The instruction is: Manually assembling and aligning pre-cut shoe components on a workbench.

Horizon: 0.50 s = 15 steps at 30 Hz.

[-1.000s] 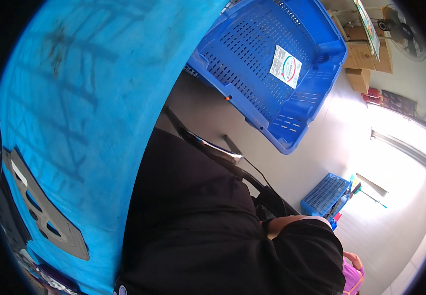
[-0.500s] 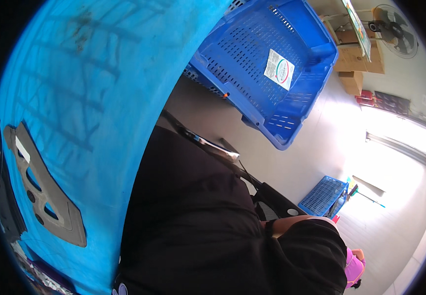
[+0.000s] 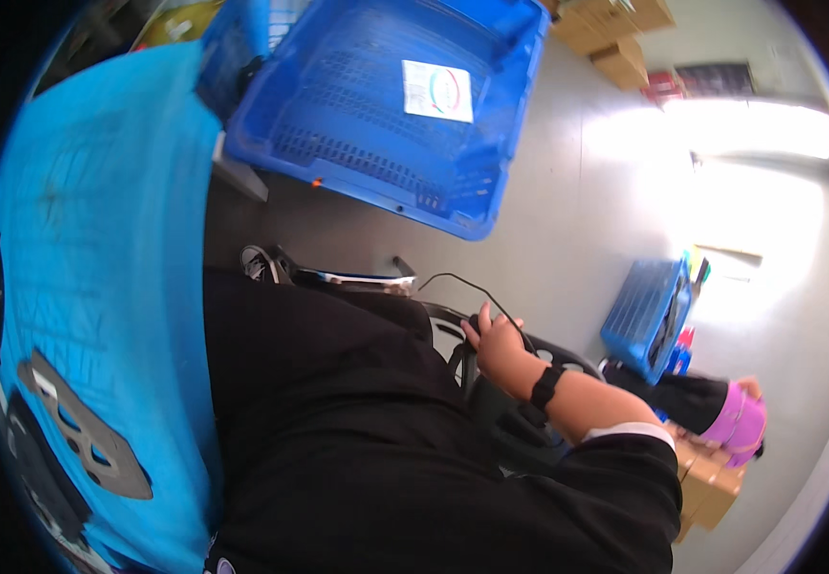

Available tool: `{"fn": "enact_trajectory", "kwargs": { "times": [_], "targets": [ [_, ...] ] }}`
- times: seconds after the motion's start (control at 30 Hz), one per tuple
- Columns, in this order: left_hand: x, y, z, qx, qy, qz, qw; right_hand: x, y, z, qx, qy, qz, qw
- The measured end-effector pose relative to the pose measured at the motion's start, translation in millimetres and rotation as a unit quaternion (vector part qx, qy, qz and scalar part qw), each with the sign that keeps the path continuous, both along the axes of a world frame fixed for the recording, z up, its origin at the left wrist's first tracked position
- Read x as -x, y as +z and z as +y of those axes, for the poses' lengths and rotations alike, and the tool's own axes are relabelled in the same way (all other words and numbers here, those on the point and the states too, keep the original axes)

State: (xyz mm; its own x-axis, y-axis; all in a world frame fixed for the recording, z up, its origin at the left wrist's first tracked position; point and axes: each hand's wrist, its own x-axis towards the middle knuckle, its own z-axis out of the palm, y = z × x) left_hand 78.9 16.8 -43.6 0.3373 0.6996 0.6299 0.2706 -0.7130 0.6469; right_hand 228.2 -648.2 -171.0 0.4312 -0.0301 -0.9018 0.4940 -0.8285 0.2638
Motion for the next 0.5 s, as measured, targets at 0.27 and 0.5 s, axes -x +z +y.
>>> {"fn": "enact_trajectory", "kwargs": {
  "times": [0.27, 0.5],
  "targets": [
    [-34.5, 3.0, -8.6, -0.013, -0.03, 0.013, 0.999, -6.6, -2.7, 1.0, 0.073, -0.036, 0.083, 0.993],
    [-9.4, 18.9, -10.0, -0.026, 0.017, 0.002, 0.999, -15.8, -5.4, -5.0, 0.054, -0.026, 0.09, 0.994]
  ]
}}
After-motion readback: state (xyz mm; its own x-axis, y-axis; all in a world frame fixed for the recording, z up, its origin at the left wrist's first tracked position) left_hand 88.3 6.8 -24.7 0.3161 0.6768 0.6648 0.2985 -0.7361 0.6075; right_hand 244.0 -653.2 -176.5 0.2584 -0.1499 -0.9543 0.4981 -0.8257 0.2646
